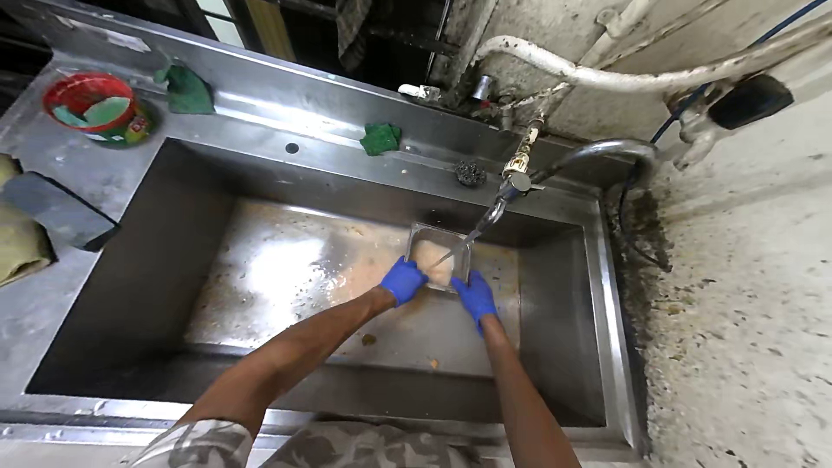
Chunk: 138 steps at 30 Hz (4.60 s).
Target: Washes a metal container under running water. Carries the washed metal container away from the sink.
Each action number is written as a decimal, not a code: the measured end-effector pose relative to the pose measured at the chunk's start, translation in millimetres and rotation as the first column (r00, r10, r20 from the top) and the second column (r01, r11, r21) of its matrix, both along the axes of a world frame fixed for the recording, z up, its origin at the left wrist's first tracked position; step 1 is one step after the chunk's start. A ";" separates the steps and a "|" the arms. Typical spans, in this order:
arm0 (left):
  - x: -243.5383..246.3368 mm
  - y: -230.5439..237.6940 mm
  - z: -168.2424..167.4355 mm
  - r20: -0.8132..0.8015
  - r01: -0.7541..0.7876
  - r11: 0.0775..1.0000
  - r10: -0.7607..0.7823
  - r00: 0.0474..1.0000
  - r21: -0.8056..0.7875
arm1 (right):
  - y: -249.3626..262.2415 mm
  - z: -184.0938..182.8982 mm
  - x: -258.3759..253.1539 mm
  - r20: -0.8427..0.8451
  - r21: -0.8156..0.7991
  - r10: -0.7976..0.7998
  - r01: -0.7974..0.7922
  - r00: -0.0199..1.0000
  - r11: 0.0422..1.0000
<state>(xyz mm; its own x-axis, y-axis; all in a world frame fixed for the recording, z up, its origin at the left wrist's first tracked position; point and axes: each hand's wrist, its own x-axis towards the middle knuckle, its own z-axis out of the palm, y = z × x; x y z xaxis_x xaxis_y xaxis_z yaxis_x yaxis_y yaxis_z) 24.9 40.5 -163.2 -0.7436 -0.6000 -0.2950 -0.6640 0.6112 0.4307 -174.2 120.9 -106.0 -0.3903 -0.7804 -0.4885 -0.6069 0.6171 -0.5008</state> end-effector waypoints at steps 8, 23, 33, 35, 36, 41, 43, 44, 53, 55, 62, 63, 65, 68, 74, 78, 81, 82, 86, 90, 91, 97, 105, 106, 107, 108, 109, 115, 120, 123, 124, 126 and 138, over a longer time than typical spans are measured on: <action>5.5 41.5 38.1 -0.065 -0.114 0.985 0.123 0.990 0.131 | 4.3 7.0 -4.6 0.176 0.079 -0.158 0.147 0.972 0.986; 8.3 55.3 108.2 -0.103 -0.293 0.870 0.359 0.928 0.397 | -4.5 43.1 -3.9 0.196 -0.029 -0.066 0.073 0.978 0.997; -19.9 68.8 42.1 -0.327 -0.305 0.745 0.569 0.755 0.593 | -35.8 55.7 -28.6 0.243 -0.012 -0.083 0.088 0.967 0.996; -13.7 76.6 39.0 -0.293 -0.311 0.627 0.671 0.681 0.714 | -39.3 59.4 -13.2 0.281 -0.009 -0.062 0.067 0.958 0.998; -9.9 81.7 36.7 -0.254 -0.306 0.538 0.731 0.633 0.786 | -41.6 59.5 -4.8 0.302 -0.002 -0.056 0.060 0.952 0.998; 4.9 102.8 51.4 0.035 -0.201 0.051 0.915 0.401 0.978 | -36.4 72.0 21.7 0.345 0.029 -0.001 -0.010 0.939 1.000; 6.8 103.4 61.5 0.097 -0.153 -0.043 0.924 0.370 0.987 | -36.8 82.4 23.5 0.364 0.009 0.028 -0.033 0.931 0.999; 6.3 104.0 64.1 0.111 -0.128 -0.068 0.925 0.363 0.989 | -36.9 87.0 22.5 0.373 -0.005 0.043 -0.044 0.927 0.999; -11.6 88.9 71.5 -0.098 -0.317 0.363 0.778 0.620 0.876 | -29.4 79.2 -7.6 0.325 -0.038 -0.066 0.082 0.943 0.996; -13.8 75.3 70.7 -0.144 -0.352 0.612 0.614 0.776 0.708 | -25.3 66.9 -19.8 0.310 -0.039 -0.137 0.157 0.941 0.987; -0.7 53.2 38.7 -0.253 -0.155 0.988 0.154 0.955 0.017 | -1.4 22.8 -20.9 0.349 0.127 -0.297 0.269 0.889 0.955; 3.8 50.6 38.3 -0.277 -0.136 0.990 0.122 0.953 -0.029 | -0.9 19.1 -15.4 0.353 0.139 -0.312 0.281 0.882 0.950; 10.3 44.7 29.6 -0.344 -0.108 0.992 0.077 0.936 -0.071 | -1.3 15.4 -4.1 0.337 0.130 -0.323 0.296 0.884 0.946; 15.7 39.3 24.0 -0.394 -0.143 0.989 0.150 0.907 0.048 | 2.3 12.8 2.6 0.286 0.048 -0.268 0.266 0.920 0.963; 32.2 38.7 21.4 -0.364 -0.486 0.794 0.602 0.711 0.366 | 14.3 11.7 1.5 0.092 -0.116 -0.171 0.181 0.981 0.977; 18.9 19.4 4.2 -0.022 -0.506 0.345 0.841 0.540 0.790 | 16.7 6.0 12.2 0.128 -0.160 -0.206 0.225 0.970 0.961; 18.1 15.5 -7.4 0.027 -0.552 0.275 0.879 0.476 0.787 | 23.5 1.7 19.6 0.171 -0.185 -0.179 0.209 0.969 0.960; 19.7 16.5 -9.0 0.023 -0.557 0.292 0.872 0.489 0.778 | 26.8 0.7 17.1 0.189 -0.185 -0.166 0.201 0.968 0.962; 9.5 26.9 6.4 -0.053 -0.488 0.365 0.839 0.541 0.793 | 27.3 4.3 -14.4 0.208 -0.192 -0.158 0.198 0.965 0.961; -2.2 0.6 31.7 -0.143 -0.530 0.502 0.804 0.578 0.683 | 10.5 -2.4 -28.7 0.278 -0.230 -0.152 0.220 0.948 0.948; 1.4 -9.1 35.4 -0.171 -0.539 0.539 0.791 0.587 0.647 | 5.2 -7.4 -26.2 0.326 -0.239 -0.153 0.238 0.933 0.941; 41.5 -5.9 42.5 -0.083 -0.531 0.470 0.798 0.597 0.705 | 19.8 1.7 -3.0 0.508 -0.099 -0.180 0.265 0.842 0.959; 21.2 44.2 49.0 0.194 -0.466 -0.050 0.944 0.266 0.883 | 6.7 45.4 -1.3 0.321 -0.056 -0.189 0.218 0.928 0.974; 23.1 52.2 54.0 0.228 -0.494 -0.062 0.931 0.284 0.867 | 1.1 46.7 2.9 0.306 -0.073 -0.176 0.207 0.936 0.976; 26.0 60.0 51.9 0.261 -0.515 -0.075 0.918 0.299 0.854 | -2.1 48.7 9.3 0.295 -0.072 -0.157 0.186 0.943 0.980; 29.4 66.4 45.7 0.293 -0.526 -0.099 0.907 0.302 0.845 | -4.0 50.2 16.7 0.288 -0.063 -0.137 0.161 0.948 0.985; 34.8 70.9 38.5 0.326 -0.523 -0.130 0.896 0.301 0.842 | -5.4 51.1 25.2 0.286 -0.052 -0.126 0.146 0.950 0.988; 77.8 90.3 21.3 0.457 -0.473 -0.241 0.786 0.417 0.847 | -10.4 50.8 66.7 0.313 0.010 -0.037 0.036 0.949 0.999; 72.0 89.1 28.3 0.495 -0.420 -0.297 0.697 0.518 0.858 | -14.5 57.5 60.0 0.286 0.050 -0.049 0.036 0.957 0.998; 55.5 93.4 17.4 0.435 -0.314 -0.322 0.794 0.425 0.893 | -13.1 62.1 41.2 0.251 0.027 -0.101 0.097 0.963 0.995; 47.3 89.7 24.9 0.411 -0.326 -0.301 0.841 0.353 0.896 | -11.5 63.7 34.1 0.244 0.010 -0.126 0.127 0.962 0.992; 35.3 73.9 41.0 0.334 -0.381 -0.216 0.901 0.276 0.899 | -2.7 65.0 20.6 0.229 -0.015 -0.161 0.169 0.960 0.986; 34.0 30.3 38.2 -0.103 -0.523 0.293 0.926 0.362 0.801 | 16.4 16.0 5.7 0.447 0.025 -0.354 0.384 0.821 0.923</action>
<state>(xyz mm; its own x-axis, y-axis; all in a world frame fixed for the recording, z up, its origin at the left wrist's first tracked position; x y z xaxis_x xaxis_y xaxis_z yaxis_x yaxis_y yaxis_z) 58.9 70.9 -125.0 -0.1833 -0.7952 -0.5780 -0.2274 -0.5377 0.8119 -168.5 137.3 -89.9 -0.4143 -0.6559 -0.6310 -0.0502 0.7087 -0.7037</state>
